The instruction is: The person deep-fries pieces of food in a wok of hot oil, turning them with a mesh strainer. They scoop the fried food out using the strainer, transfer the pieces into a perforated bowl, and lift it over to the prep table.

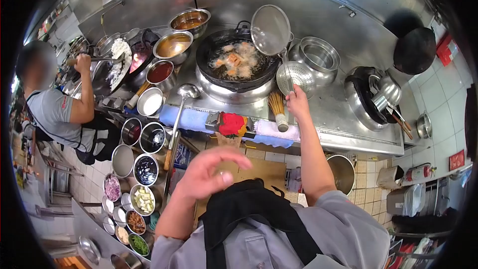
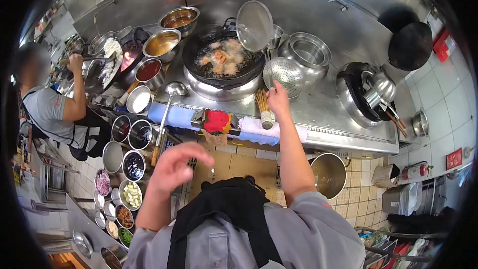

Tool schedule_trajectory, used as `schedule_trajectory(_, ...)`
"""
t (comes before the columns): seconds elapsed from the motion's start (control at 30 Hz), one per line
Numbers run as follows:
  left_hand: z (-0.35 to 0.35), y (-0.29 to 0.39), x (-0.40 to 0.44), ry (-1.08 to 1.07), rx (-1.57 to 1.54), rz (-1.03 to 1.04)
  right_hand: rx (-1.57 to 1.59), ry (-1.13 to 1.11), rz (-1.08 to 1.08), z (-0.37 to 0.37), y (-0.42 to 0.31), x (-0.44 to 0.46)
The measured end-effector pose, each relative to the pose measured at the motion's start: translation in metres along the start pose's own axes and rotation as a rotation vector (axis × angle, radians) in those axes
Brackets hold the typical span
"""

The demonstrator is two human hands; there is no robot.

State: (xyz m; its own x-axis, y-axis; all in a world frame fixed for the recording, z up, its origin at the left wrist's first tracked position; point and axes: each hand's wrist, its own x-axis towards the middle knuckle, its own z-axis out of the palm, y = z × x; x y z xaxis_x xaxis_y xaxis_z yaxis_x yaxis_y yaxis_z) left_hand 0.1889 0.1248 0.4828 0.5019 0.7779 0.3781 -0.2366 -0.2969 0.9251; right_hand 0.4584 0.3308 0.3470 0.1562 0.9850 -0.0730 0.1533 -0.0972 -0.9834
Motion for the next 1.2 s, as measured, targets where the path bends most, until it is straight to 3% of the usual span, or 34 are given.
schedule_trajectory(0.07,0.022,0.045,0.024,-0.327,0.019,0.193,-0.227,0.037,-0.144,0.009,0.013,0.010)
schedule_trajectory(0.17,0.065,0.082,0.051,-0.585,-0.051,0.428,-0.451,0.014,-0.302,0.038,0.022,0.026)
schedule_trajectory(0.23,0.087,0.094,0.052,-0.612,-0.029,0.459,-0.577,0.033,-0.392,0.055,0.014,0.031)
schedule_trajectory(0.3,0.118,0.095,0.058,-0.346,0.083,0.794,-0.539,0.027,-0.383,0.061,0.009,0.040)
schedule_trajectory(0.33,0.137,0.099,0.056,-0.159,-0.029,0.728,-0.537,0.026,-0.380,0.056,0.008,0.045)
schedule_trajectory(0.47,0.146,0.097,0.071,-0.204,0.040,0.740,-0.472,0.156,-0.537,0.037,0.020,0.054)
schedule_trajectory(0.5,0.146,0.095,0.074,-0.178,0.093,0.797,-0.406,0.150,-0.504,0.029,0.038,0.065)
schedule_trajectory(0.57,0.151,0.089,0.075,-0.159,0.131,0.866,-0.213,0.039,-0.225,0.005,0.029,0.046)
schedule_trajectory(0.63,0.153,0.085,0.069,-0.103,0.062,0.765,-0.205,0.115,-0.300,-0.012,0.042,0.040)
schedule_trajectory(0.7,0.148,0.081,0.077,-0.067,0.057,0.868,-0.183,0.106,-0.266,-0.032,0.049,0.033)
schedule_trajectory(0.77,0.144,0.088,0.078,-0.105,0.048,0.722,-0.018,-0.013,-0.191,-0.045,0.056,0.028)
schedule_trajectory(0.8,0.150,0.085,0.079,-0.116,0.040,0.723,0.123,-0.070,-0.021,-0.052,0.031,0.004)
schedule_trajectory(0.93,0.172,0.077,0.073,0.042,-0.132,0.605,0.387,-0.165,0.126,-0.076,0.022,-0.028)
schedule_trajectory(1.0,0.161,0.080,0.084,-0.219,0.024,0.695,0.386,-0.144,0.102,-0.088,0.035,-0.032)
schedule_trajectory(1.03,0.168,0.078,0.081,-0.190,0.048,0.691,0.354,-0.098,0.089,-0.094,0.035,-0.034)
schedule_trajectory(1.1,0.183,0.071,0.076,-0.322,-0.132,0.520,0.335,-0.073,0.081,-0.098,0.041,-0.039)
schedule_trajectory(1.17,0.157,0.054,0.102,-0.648,0.215,0.461,0.101,0.071,0.015,-0.109,0.056,-0.042)
schedule_trajectory(1.2,0.149,0.034,0.106,-0.631,0.197,0.365,0.107,0.080,0.014,-0.110,0.068,-0.045)
